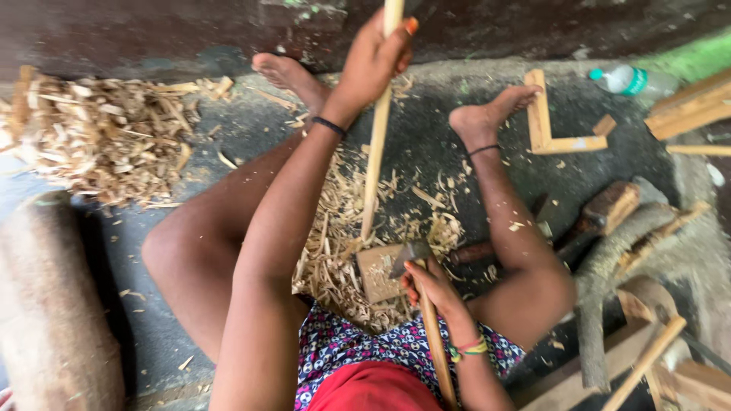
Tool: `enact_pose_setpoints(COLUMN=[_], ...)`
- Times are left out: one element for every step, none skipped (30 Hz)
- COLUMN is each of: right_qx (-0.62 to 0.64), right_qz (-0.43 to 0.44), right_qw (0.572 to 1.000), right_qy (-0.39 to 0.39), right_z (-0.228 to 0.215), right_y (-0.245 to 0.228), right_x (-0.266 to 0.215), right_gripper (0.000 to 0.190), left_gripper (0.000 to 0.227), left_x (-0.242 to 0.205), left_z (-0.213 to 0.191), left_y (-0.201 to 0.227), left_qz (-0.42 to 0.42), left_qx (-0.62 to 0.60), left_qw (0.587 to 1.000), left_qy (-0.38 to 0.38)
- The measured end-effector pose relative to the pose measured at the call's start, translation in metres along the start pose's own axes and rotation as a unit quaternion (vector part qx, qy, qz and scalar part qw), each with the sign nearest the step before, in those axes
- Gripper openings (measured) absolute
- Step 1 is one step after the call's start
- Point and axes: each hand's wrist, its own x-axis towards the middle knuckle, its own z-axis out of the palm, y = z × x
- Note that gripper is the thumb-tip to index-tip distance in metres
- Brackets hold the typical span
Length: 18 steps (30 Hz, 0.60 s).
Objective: The person sits on the floor and uses a hand axe to carve a long wooden stick. They hold the stick with their left hand and strike it repeatedly with the axe in their right hand, creating wood shavings.
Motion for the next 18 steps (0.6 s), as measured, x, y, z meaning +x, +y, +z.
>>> enact_pose_setpoints(right_qx=[-0.009, -0.016, -0.024, -0.029, -0.035, -0.036, -0.031, -0.029, -0.027, -0.022, -0.017, -0.018, -0.047, -0.071, -0.093, -0.102, -0.111, -0.118], right_qz=[0.008, 0.009, 0.010, 0.016, 0.021, 0.027, 0.023, 0.018, 0.012, -0.001, -0.015, -0.025, -0.039, -0.055, -0.072, -0.082, -0.093, -0.104], right_qw=[1.000, 0.999, 0.999, 0.999, 0.999, 0.999, 0.999, 0.999, 0.999, 1.000, 1.000, 0.999, 0.998, 0.995, 0.992, 0.990, 0.988, 0.987], right_qy=[-0.013, -0.030, -0.048, -0.036, -0.025, -0.004, -0.011, -0.014, -0.017, -0.015, -0.012, -0.020, -0.026, -0.034, -0.041, -0.045, -0.048, -0.044], right_z=[-0.007, -0.011, -0.011, -0.008, -0.008, -0.008, -0.003, -0.003, -0.001, -0.001, 0.002, 0.004, -0.001, -0.004, -0.007, -0.008, -0.009, -0.011], right_y=[0.007, 0.011, 0.010, 0.008, 0.004, 0.003, 0.004, 0.005, 0.005, 0.004, 0.003, 0.003, 0.004, 0.007, 0.007, 0.006, 0.007, 0.009], right_x=[-0.001, 0.003, 0.010, 0.013, 0.016, 0.013, 0.010, 0.006, 0.003, -0.001, -0.004, -0.007, -0.011, -0.013, -0.015, -0.013, -0.012, -0.013], right_gripper=[0.034, 0.036, 0.041, 0.037, 0.033, 0.031, 0.033, 0.036, 0.038, 0.038, 0.040, 0.045, 0.050, 0.055, 0.060, 0.064, 0.068, 0.072], left_gripper=[0.019, 0.020, 0.021, 0.021, 0.022, 0.022, 0.022, 0.023, 0.024, 0.022, 0.020, 0.020, 0.019, 0.018, 0.017, 0.015, 0.014, 0.013], left_x=[-0.004, -0.004, -0.003, -0.003, -0.003, -0.002, -0.003, -0.004, -0.002, -0.003, -0.003, -0.009, -0.011, -0.008, -0.007, -0.006, -0.011, -0.014], left_z=[0.001, 0.000, -0.003, -0.008, -0.015, -0.014, -0.020, -0.027, -0.030, -0.027, -0.026, -0.025, -0.018, -0.011, -0.004, 0.002, 0.003, 0.007], left_y=[-0.002, 0.000, 0.003, 0.006, 0.009, 0.010, 0.015, 0.022, 0.028, 0.031, 0.035, 0.040, 0.041, 0.043, 0.044, 0.046, 0.051, 0.053], left_qz=[-0.007, -0.009, -0.012, -0.035, -0.059, -0.083, -0.078, -0.069, -0.060, -0.076, -0.092, -0.109, -0.103, -0.098, -0.092, -0.084, -0.075, -0.065], left_qx=[-0.005, -0.004, -0.003, 0.025, 0.052, 0.073, 0.108, 0.137, 0.167, 0.144, 0.121, 0.103, 0.086, 0.073, 0.061, 0.104, 0.147, 0.186], left_qw=[1.000, 1.000, 1.000, 0.999, 0.996, 0.993, 0.990, 0.986, 0.982, 0.985, 0.987, 0.988, 0.991, 0.992, 0.993, 0.989, 0.982, 0.974], left_qy=[-0.007, -0.018, -0.028, -0.029, -0.030, -0.038, -0.048, -0.057, -0.067, -0.063, -0.059, -0.044, -0.014, 0.011, 0.037, 0.064, 0.091, 0.114])
